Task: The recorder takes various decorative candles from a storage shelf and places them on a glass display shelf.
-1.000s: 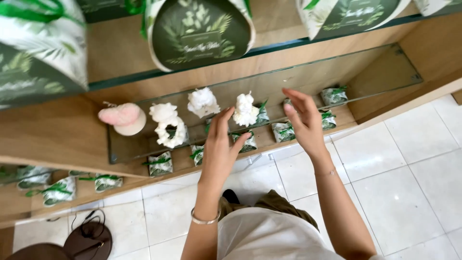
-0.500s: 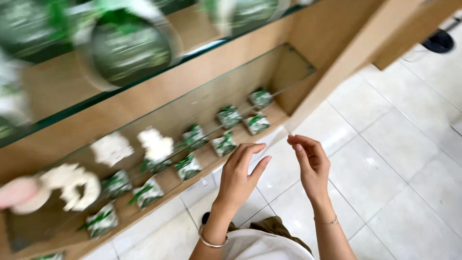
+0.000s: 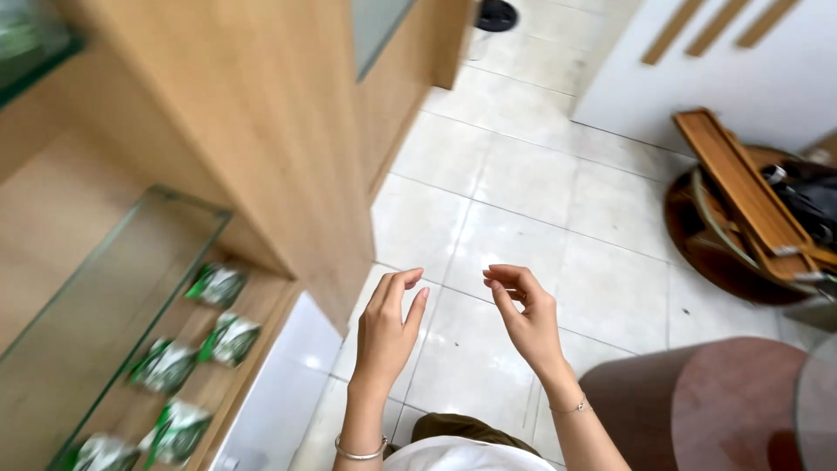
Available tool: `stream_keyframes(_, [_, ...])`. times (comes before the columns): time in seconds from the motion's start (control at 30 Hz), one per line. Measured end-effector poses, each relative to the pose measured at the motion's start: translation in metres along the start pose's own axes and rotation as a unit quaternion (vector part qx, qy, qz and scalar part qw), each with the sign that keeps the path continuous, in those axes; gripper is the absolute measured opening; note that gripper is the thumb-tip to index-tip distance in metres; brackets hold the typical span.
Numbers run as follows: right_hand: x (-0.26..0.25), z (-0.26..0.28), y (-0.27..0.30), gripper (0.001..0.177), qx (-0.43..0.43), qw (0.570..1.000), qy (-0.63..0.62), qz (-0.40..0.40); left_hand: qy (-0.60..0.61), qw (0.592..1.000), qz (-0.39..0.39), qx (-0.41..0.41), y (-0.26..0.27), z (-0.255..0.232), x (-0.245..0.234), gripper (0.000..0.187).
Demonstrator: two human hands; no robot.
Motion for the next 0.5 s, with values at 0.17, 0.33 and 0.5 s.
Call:
stream_keyframes(0.17, [-0.063, -0.031, -0.037, 0.020, 0.038, 0.997, 0.037, -0.063, 0.020, 0.997, 0.068, 0.009, -0.057, -0.023, 0.075, 0.028])
stream_keyframes(0.33, [-0.103, -0.061, -0.082, 0.021, 0.095, 0.987, 0.046, -0.124, 0.030, 0.989, 0.141, 0.023, -0.120, -0.031, 0.137, 0.031])
stream_keyframes(0.5, [-0.131, -0.089, -0.159, 0.022, 0.101, 0.981, 0.057, -0.158, 0.030, 0.984, 0.162, 0.062, -0.206, -0.022, 0.199, 0.030])
Point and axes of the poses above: each hand's wrist, its own y-axis away from the middle knuckle, its own x-axis out of the palm, z = x × y, the point moved 5 cm from there along -y, towards the middle knuckle, and after that the axes turned 3 degrees about -y, right-handed, at the moved point
